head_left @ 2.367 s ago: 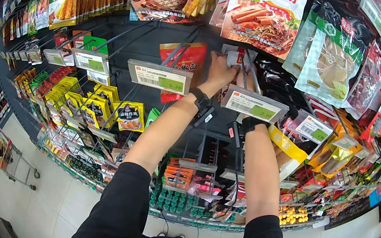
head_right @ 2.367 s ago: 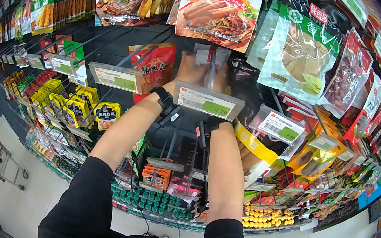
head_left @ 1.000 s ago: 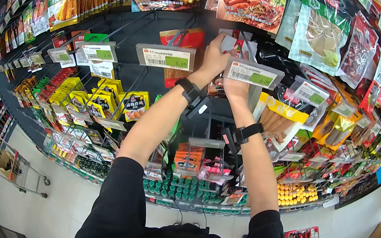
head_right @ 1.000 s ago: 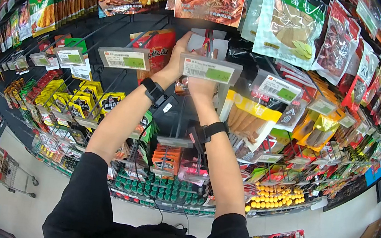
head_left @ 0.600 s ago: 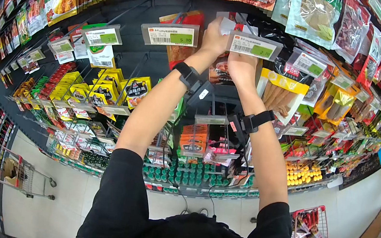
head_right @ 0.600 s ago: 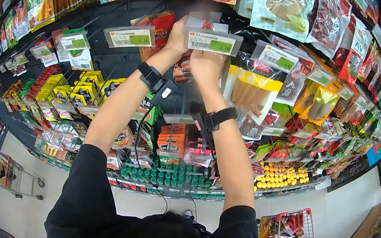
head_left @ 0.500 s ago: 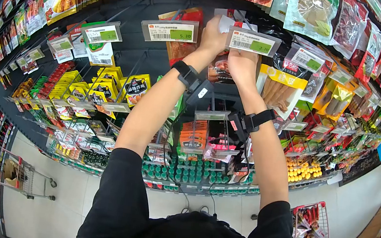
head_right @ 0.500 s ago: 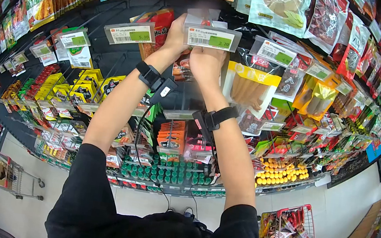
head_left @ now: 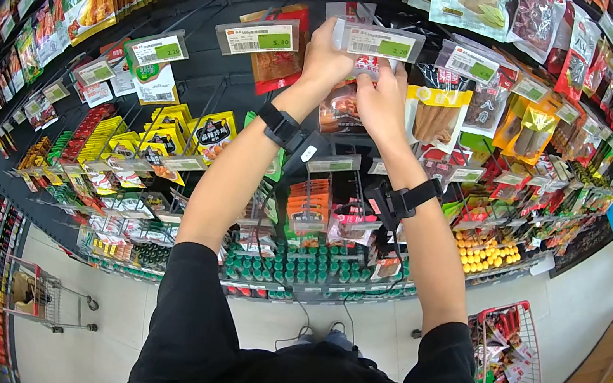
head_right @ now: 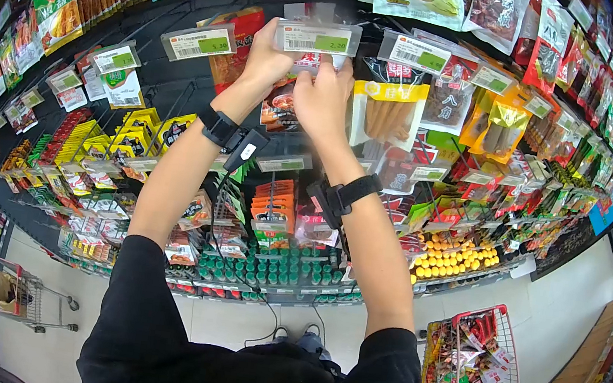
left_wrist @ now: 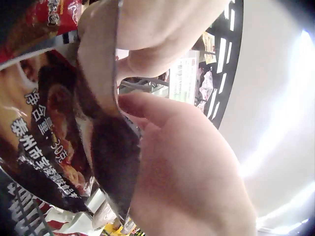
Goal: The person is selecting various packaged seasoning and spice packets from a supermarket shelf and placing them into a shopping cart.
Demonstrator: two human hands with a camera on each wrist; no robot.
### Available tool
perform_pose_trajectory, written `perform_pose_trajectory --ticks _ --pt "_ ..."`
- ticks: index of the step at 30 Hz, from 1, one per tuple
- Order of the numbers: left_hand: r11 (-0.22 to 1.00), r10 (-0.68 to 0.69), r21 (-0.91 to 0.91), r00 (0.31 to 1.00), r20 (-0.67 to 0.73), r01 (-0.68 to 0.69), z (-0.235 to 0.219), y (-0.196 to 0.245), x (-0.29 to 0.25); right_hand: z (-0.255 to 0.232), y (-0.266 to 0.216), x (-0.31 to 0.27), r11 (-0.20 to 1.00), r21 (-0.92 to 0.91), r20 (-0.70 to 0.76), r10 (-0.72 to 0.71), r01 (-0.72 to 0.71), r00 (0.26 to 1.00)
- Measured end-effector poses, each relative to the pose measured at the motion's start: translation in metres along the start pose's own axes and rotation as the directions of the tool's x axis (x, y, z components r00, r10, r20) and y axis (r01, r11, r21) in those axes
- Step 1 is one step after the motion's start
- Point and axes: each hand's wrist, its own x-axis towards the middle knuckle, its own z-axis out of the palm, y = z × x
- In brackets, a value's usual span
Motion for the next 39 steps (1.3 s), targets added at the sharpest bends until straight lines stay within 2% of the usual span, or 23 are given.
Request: perform_pose_trajectory --ticks 3,4,5,9,14,15,16,17,21,25,28,31,32,34,36,37,38,39 --pt "0.996 -0.04 -0.075 0.999 0.01 0.041 -0.001 0.01 -0.009 -0.007 -0.002 -0.006 0.999 0.039 0.017 0.002 -0.003 1.0" --pt "0.997 -0.043 -0.071 0.999 0.012 0.044 -0.002 0.015 -0.013 -0.011 -0.004 -0.008 0.998 0.064 0.025 0.002 -0.004 1.0" --pt "0.997 -0.044 -0.066 0.999 0.014 0.045 -0.003 0.021 -0.016 -0.017 -0.007 -0.008 0.985 0.164 0.099 0.035 -0.051 0.994" --pt "0.999 -0.051 -0.012 0.998 -0.024 0.051 -0.003 0.041 -0.032 -0.033 -0.009 -0.015 0.972 0.23 0.117 0.008 -0.035 0.993" --pt "0.999 0.021 0.042 0.998 -0.067 -0.019 -0.002 0.055 -0.051 -0.059 -0.006 -0.026 0.925 0.376 0.137 -0.005 -0.047 0.991" --pt "0.999 0.031 0.047 0.997 -0.073 -0.027 -0.002 0.061 -0.056 -0.062 -0.003 -0.027 0.916 0.4 0.152 -0.046 -0.019 0.987" --pt "0.998 0.039 0.052 0.996 -0.081 -0.035 -0.002 0.066 -0.06 -0.065 -0.001 -0.029 0.944 0.33 0.157 -0.042 -0.012 0.987" --pt "0.994 -0.011 0.108 0.994 -0.108 0.022 -0.002 0.071 -0.066 -0.068 0.003 -0.029 0.931 0.364 0.189 -0.05 -0.022 0.981" --pt "0.987 -0.136 -0.101 0.984 -0.117 0.125 -0.013 0.085 -0.098 -0.087 0.006 -0.045 0.894 0.448 0.27 -0.115 -0.019 0.956" --pt "0.975 -0.221 -0.034 0.964 -0.146 0.218 -0.021 0.116 -0.149 -0.11 0.004 -0.076 0.851 0.521 0.353 -0.148 -0.063 0.924" --pt "0.96 -0.259 -0.15 0.952 -0.166 0.235 -0.024 0.13 -0.194 -0.149 -0.004 -0.103 0.784 0.599 0.442 -0.153 -0.164 0.884" --pt "0.959 -0.26 -0.151 0.957 -0.131 0.24 -0.005 0.166 -0.241 -0.198 -0.002 -0.128 0.831 0.544 0.389 -0.132 -0.112 0.911" --pt "0.964 -0.243 -0.125 0.968 -0.069 0.233 0.001 0.177 -0.254 -0.218 0.0 -0.137 0.853 0.509 0.38 -0.103 -0.115 0.919" --pt "0.976 -0.217 0.037 0.976 0.0 0.217 0.022 0.194 -0.284 -0.256 0.009 -0.157 0.862 0.491 0.42 -0.113 -0.121 0.901" --pt "0.971 -0.212 0.135 0.97 0.117 0.195 0.046 0.202 -0.316 -0.294 0.023 -0.183 0.806 0.476 0.657 -0.061 -0.351 0.751" --pt "0.982 -0.131 0.159 0.976 0.171 0.104 0.063 0.205 -0.335 -0.318 0.03 -0.203 0.798 0.467 0.644 -0.012 -0.381 0.765" --pt "0.991 -0.097 0.113 0.961 0.259 0.069 0.078 0.205 -0.351 -0.341 0.034 -0.223 0.793 0.449 0.627 0.05 -0.413 0.778" --pt "0.992 -0.118 0.081 0.932 0.342 0.095 0.094 0.204 -0.366 -0.365 0.039 -0.243 0.785 0.428 0.604 0.12 -0.447 0.788"
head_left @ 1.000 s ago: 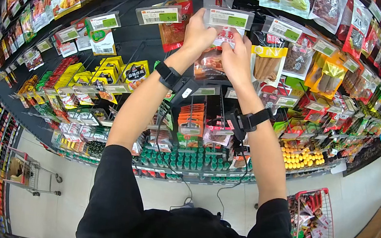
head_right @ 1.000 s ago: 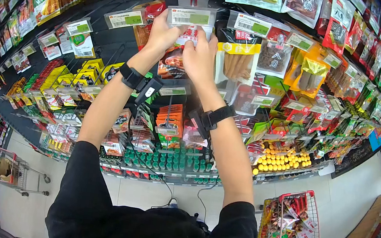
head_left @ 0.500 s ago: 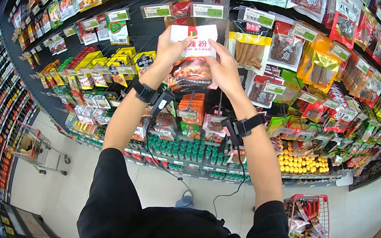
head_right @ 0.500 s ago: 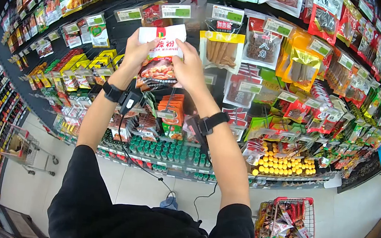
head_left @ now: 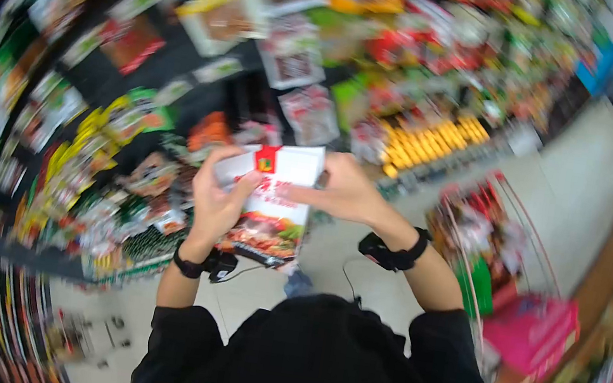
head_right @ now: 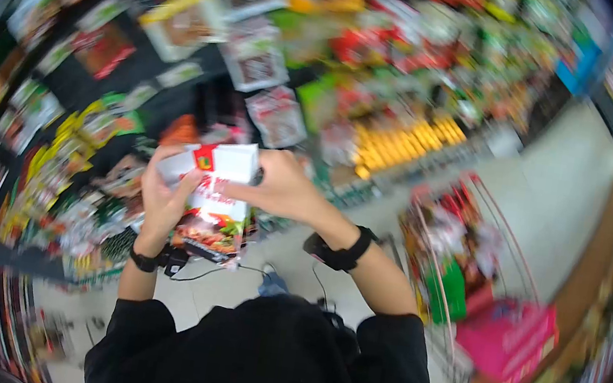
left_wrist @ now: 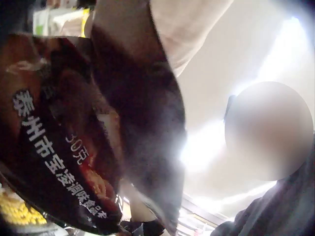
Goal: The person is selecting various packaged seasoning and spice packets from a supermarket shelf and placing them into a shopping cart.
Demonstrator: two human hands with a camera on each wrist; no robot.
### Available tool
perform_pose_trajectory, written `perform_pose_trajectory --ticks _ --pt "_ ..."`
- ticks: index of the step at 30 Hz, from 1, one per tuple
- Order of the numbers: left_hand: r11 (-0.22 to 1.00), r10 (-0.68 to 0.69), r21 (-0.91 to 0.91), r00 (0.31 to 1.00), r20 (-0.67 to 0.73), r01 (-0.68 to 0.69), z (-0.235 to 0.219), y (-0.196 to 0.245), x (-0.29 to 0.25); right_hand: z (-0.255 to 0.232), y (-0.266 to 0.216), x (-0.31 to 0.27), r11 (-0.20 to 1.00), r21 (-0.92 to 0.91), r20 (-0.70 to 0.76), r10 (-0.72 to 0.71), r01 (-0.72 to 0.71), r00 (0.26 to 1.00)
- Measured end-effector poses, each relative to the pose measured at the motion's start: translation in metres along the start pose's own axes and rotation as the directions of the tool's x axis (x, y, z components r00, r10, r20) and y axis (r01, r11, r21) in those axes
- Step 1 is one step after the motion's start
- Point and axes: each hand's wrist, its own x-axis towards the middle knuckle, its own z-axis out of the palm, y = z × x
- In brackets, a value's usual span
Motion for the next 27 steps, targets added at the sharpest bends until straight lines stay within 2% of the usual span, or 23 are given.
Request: perform_pose_trajectory --ticks 1,4,7,8,9,10,11,13,15,17,19,21,23,24,27 --pt "0.999 -0.016 -0.036 0.995 0.094 0.019 0.022 0.0 -0.01 -0.016 0.003 -0.028 0.997 -0.063 0.018 0.053 -0.052 0.998" --pt "0.968 -0.082 -0.196 0.932 0.354 0.16 0.086 -0.007 -0.031 -0.038 0.01 -0.113 0.902 -0.357 -0.159 0.197 -0.242 0.967" --pt "0.961 0.037 -0.252 0.851 0.523 0.112 0.151 0.002 -0.047 -0.051 0.002 -0.185 0.852 -0.444 -0.381 0.101 -0.277 0.919" --pt "0.941 0.074 -0.31 0.813 0.577 0.135 0.172 0.0 -0.05 -0.056 -0.001 -0.205 0.803 -0.531 -0.405 0.039 -0.269 0.914" --pt "0.951 0.16 -0.308 0.8 0.578 0.032 0.194 0.005 -0.052 -0.06 0.001 -0.224 0.788 -0.541 -0.439 0.034 -0.294 0.898" --pt "0.917 0.053 -0.32 0.721 0.691 0.239 0.209 0.015 -0.053 -0.064 0.003 -0.242 0.77 -0.552 -0.469 0.029 -0.319 0.883" --pt "0.851 -0.037 -0.295 0.61 0.792 0.435 0.224 0.025 -0.053 -0.069 0.003 -0.257 0.752 -0.564 -0.495 0.022 -0.341 0.869" --pt "0.747 0.105 -0.402 0.503 0.858 0.53 0.266 0.024 -0.056 -0.081 -0.001 -0.281 0.749 -0.521 -0.61 0.008 -0.409 0.792" --pt "0.773 0.155 -0.386 0.441 0.884 0.503 0.294 0.033 -0.055 -0.095 0.003 -0.303 0.714 -0.508 -0.702 -0.019 -0.481 0.712" --pt "0.841 0.243 -0.422 0.461 0.853 0.338 0.321 0.02 -0.056 -0.114 0.014 -0.328 0.643 -0.408 -0.836 0.022 -0.648 0.549" --pt "0.826 0.162 -0.369 0.447 0.88 0.427 0.335 0.011 -0.056 -0.14 0.035 -0.355 0.659 -0.225 -0.941 0.046 -0.718 0.336" --pt "0.819 0.13 -0.341 0.429 0.894 0.462 0.351 -0.02 -0.059 -0.172 0.051 -0.383 0.576 -0.012 -0.985 0.135 -0.817 0.11" --pt "0.786 0.034 -0.258 0.378 0.925 0.562 0.361 -0.042 -0.06 -0.206 0.085 -0.407 0.561 0.135 -0.991 0.058 -0.817 -0.124" --pt "0.765 -0.011 -0.218 0.351 0.936 0.607 0.366 -0.052 -0.06 -0.223 0.093 -0.414 0.514 0.186 -0.981 0.045 -0.837 -0.191" --pt "0.713 -0.119 -0.107 0.269 0.956 0.693 0.387 -0.078 -0.058 -0.274 0.152 -0.439 0.404 0.255 -0.952 -0.055 -0.879 -0.301"
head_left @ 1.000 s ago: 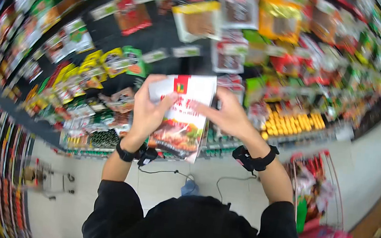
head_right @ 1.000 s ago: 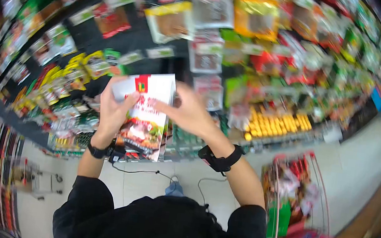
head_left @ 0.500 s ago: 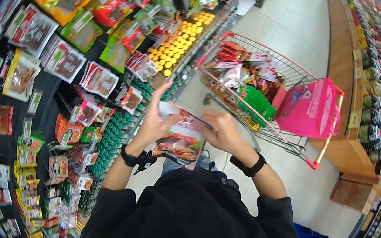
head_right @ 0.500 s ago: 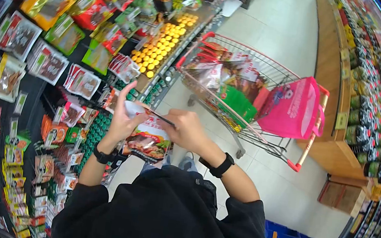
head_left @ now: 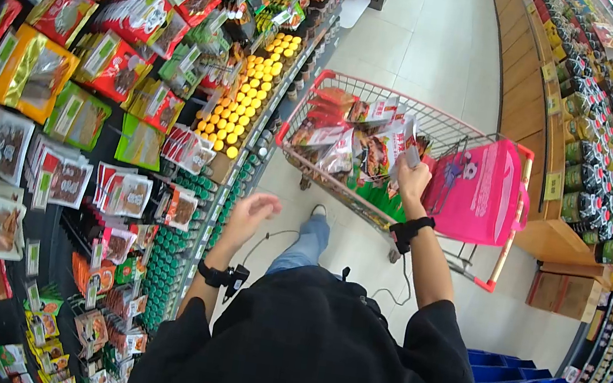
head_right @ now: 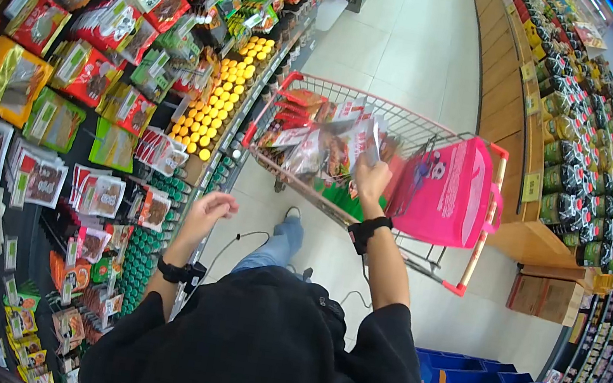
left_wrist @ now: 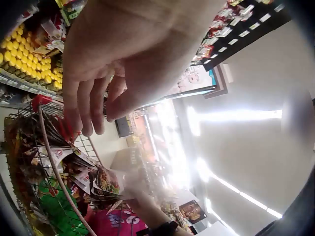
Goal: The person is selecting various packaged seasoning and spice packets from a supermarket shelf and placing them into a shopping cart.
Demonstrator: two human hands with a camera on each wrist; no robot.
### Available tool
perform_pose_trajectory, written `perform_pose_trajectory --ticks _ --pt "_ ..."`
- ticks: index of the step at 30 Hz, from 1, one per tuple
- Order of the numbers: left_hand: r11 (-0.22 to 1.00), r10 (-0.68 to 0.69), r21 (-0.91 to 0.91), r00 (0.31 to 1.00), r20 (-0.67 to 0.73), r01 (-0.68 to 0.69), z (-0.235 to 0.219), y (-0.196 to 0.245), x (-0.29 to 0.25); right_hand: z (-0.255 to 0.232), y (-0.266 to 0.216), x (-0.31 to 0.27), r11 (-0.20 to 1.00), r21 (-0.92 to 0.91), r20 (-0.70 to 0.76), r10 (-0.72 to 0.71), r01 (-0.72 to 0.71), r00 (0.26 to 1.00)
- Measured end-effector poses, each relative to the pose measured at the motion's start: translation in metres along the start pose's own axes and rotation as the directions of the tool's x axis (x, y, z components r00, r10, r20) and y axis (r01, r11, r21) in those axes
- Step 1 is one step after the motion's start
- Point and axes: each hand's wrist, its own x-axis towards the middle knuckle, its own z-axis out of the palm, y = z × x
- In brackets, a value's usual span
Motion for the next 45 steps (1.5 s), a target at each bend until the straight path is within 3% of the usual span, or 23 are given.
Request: perform_pose_trajectory --ticks 4,6,7,8,10,13,16,18,20,23,26,27,30,31,34,36,38,39,40,42,45 --pt "0.997 -0.069 -0.044 0.997 -0.044 0.067 -0.009 0.0 0.04 0.082 0.031 0.048 0.98 -0.137 -0.113 0.132 -0.147 0.985" --pt "0.994 -0.086 -0.069 0.995 -0.054 0.082 -0.013 0.008 0.057 0.116 0.036 0.052 0.96 -0.159 -0.101 0.214 -0.228 0.972" --pt "0.993 -0.095 -0.07 0.994 -0.062 0.09 -0.016 0.01 0.065 0.13 0.031 0.05 0.951 -0.222 -0.126 0.191 -0.215 0.974" --pt "0.993 -0.099 -0.073 0.993 -0.071 0.094 -0.019 0.013 0.073 0.142 0.026 0.047 0.979 -0.105 -0.073 0.167 -0.174 0.983" --pt "0.994 -0.105 -0.052 0.989 -0.105 0.1 -0.027 0.019 0.084 0.2 0.063 0.052 0.982 -0.184 -0.067 0.026 -0.038 0.997" --pt "0.989 -0.143 -0.051 0.979 -0.146 0.137 -0.034 0.021 0.094 0.204 0.036 0.054 0.981 -0.142 0.054 0.139 -0.131 0.989" --pt "0.987 -0.16 -0.044 0.976 -0.146 0.155 -0.039 0.027 0.107 0.196 0.023 0.063 0.96 -0.242 0.069 0.163 -0.142 0.984" --pt "0.987 -0.161 -0.042 0.977 -0.136 0.157 -0.037 0.031 0.116 0.192 0.03 0.068 0.965 -0.179 0.187 0.227 -0.194 0.956" --pt "0.988 -0.155 -0.03 0.981 -0.114 0.153 -0.034 0.038 0.125 0.187 0.042 0.073 0.983 -0.134 0.367 0.169 -0.128 0.915" --pt "0.996 -0.093 -0.018 0.993 -0.067 0.092 -0.024 0.046 0.133 0.191 0.07 0.06 0.974 -0.224 0.352 0.119 -0.04 0.928" --pt "0.996 -0.091 -0.021 0.994 -0.065 0.09 -0.014 0.048 0.131 0.132 0.036 0.054 0.997 0.003 0.577 0.058 -0.073 0.815" --pt "0.997 -0.078 0.001 0.995 -0.065 0.078 -0.01 0.052 0.126 0.128 0.048 0.048 0.997 -0.022 0.557 0.071 -0.071 0.828" --pt "0.998 -0.056 -0.02 0.99 -0.131 0.054 0.0 0.055 0.098 0.098 0.039 0.051 0.989 -0.142 0.705 0.132 -0.044 0.696" --pt "0.998 -0.058 -0.034 0.987 -0.152 0.054 0.002 0.052 0.087 0.096 0.043 0.053 0.985 -0.163 0.71 0.155 -0.055 0.686" --pt "0.997 -0.046 -0.078 0.967 -0.249 0.028 0.011 0.043 0.049 0.097 0.045 0.058 0.834 -0.058 0.674 0.438 -0.549 0.594" --pt "0.996 -0.068 -0.08 0.945 -0.32 0.044 0.018 0.029 0.02 0.111 0.072 0.069 0.666 0.092 0.67 0.508 -0.74 0.541" --pt "0.993 -0.092 -0.103 0.919 -0.383 0.056 0.03 0.021 -0.01 0.115 0.09 0.08 0.459 0.214 0.638 0.603 -0.862 0.479" --pt "0.99 -0.111 -0.122 0.893 -0.435 0.063 0.037 0.021 -0.027 0.112 0.096 0.08 0.376 0.313 0.653 0.582 -0.872 0.485" --pt "0.988 -0.125 -0.135 0.875 -0.468 0.07 0.043 0.016 -0.046 0.113 0.108 0.079 0.414 0.338 0.634 0.564 -0.845 0.53" --pt "0.985 -0.143 -0.158 0.83 -0.539 0.067 0.05 0.006 -0.077 0.135 0.146 0.096 0.335 0.242 0.689 0.602 -0.911 0.404" --pt "0.974 -0.203 -0.208 0.769 -0.606 0.093 0.063 -0.003 -0.117 0.142 0.151 0.091 0.503 0.39 0.493 0.593 -0.771 0.636"
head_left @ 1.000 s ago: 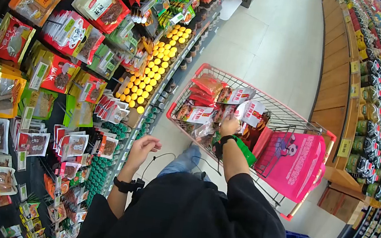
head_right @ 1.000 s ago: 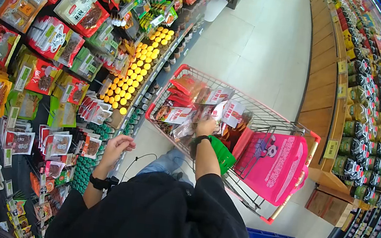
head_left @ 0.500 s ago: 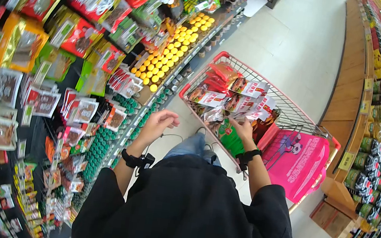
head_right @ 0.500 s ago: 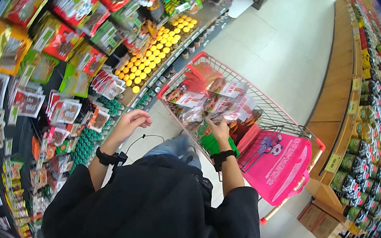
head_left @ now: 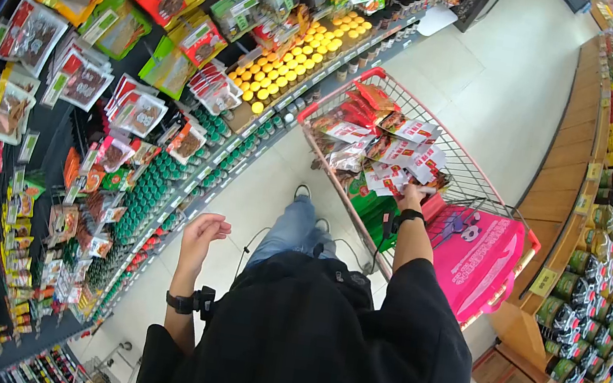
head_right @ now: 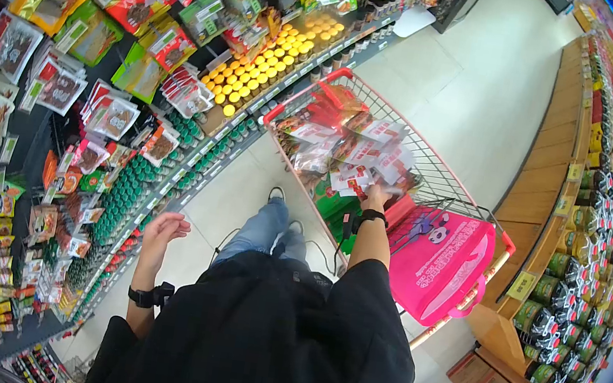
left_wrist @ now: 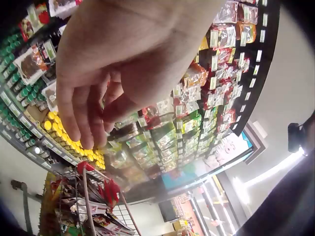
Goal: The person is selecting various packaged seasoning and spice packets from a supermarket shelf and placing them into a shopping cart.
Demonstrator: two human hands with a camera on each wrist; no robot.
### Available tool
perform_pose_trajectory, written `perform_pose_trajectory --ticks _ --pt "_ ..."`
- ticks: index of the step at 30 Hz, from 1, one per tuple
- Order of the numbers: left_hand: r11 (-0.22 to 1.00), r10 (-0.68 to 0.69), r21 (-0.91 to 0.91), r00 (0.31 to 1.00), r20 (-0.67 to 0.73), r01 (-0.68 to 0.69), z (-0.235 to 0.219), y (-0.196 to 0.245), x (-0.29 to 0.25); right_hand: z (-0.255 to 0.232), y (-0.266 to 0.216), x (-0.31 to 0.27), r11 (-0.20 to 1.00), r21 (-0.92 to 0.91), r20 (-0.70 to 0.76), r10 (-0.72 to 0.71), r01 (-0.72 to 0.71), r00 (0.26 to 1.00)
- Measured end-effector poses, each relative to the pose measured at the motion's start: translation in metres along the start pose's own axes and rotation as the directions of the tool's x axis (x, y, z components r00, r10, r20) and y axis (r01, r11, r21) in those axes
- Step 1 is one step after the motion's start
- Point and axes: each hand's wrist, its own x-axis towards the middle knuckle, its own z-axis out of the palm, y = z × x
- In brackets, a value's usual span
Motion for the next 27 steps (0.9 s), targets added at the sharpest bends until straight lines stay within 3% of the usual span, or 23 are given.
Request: perform_pose_trajectory --ticks 1,3,5,6,9,10,12,13,16,19,21,23,24,27 --pt "1.0 -0.01 -0.008 1.0 -0.021 0.01 -0.002 -0.003 -0.01 0.004 -0.015 -0.033 1.0 0.002 0.049 -0.029 0.029 0.998" --pt "1.0 -0.014 -0.02 0.998 -0.056 0.013 -0.007 -0.003 -0.018 0.011 0.038 0.045 0.982 0.034 0.161 -0.191 0.188 0.968" --pt "1.0 -0.013 -0.017 0.998 -0.065 0.012 -0.004 0.0 -0.02 0.026 0.015 -0.01 0.979 0.059 0.26 -0.202 0.193 0.944" --pt "1.0 -0.012 -0.016 0.998 -0.069 0.011 -0.002 0.002 -0.019 0.035 0.035 0.028 0.956 -0.043 0.274 -0.267 0.289 0.924" --pt "1.0 0.015 0.009 1.0 -0.026 -0.014 0.006 0.014 -0.017 0.031 0.02 0.036 0.865 -0.254 0.257 -0.371 0.433 0.892" --pt "1.0 0.018 0.014 0.999 -0.027 -0.017 0.007 0.015 -0.017 0.029 0.016 0.029 0.81 -0.247 0.156 -0.509 0.532 0.847" --pt "0.999 0.021 0.029 1.0 -0.023 -0.02 0.004 0.019 -0.016 0.007 -0.006 0.02 0.865 -0.364 0.118 -0.325 0.346 0.938" --pt "0.999 0.018 0.036 0.999 -0.026 -0.017 0.001 0.019 -0.014 -0.002 -0.01 0.026 0.853 -0.383 0.148 -0.322 0.354 0.935" --pt "0.999 0.003 0.038 1.0 -0.027 -0.002 -0.002 0.018 -0.007 -0.011 -0.017 0.012 0.999 0.006 0.265 -0.037 0.037 0.964" --pt "0.999 -0.005 0.037 1.0 -0.017 0.006 -0.006 0.024 0.005 -0.013 -0.019 -0.014 0.987 0.144 0.288 0.022 -0.066 0.957" --pt "1.0 0.002 0.026 1.0 0.005 -0.002 -0.006 0.025 0.015 -0.005 -0.016 -0.045 0.992 0.083 0.305 0.061 -0.09 0.95" --pt "0.999 -0.001 0.034 1.0 0.029 0.0 -0.003 0.03 0.025 0.011 -0.014 -0.07 0.996 -0.067 0.221 0.075 -0.061 0.972" --pt "0.999 -0.002 0.035 0.999 0.037 0.001 -0.001 0.032 0.029 0.008 0.011 -0.04 0.995 -0.072 0.332 0.087 -0.066 0.939" --pt "0.999 0.022 0.023 0.997 0.069 -0.023 0.003 0.037 0.036 0.008 0.045 0.006 0.953 -0.298 0.129 0.088 -0.046 0.988"
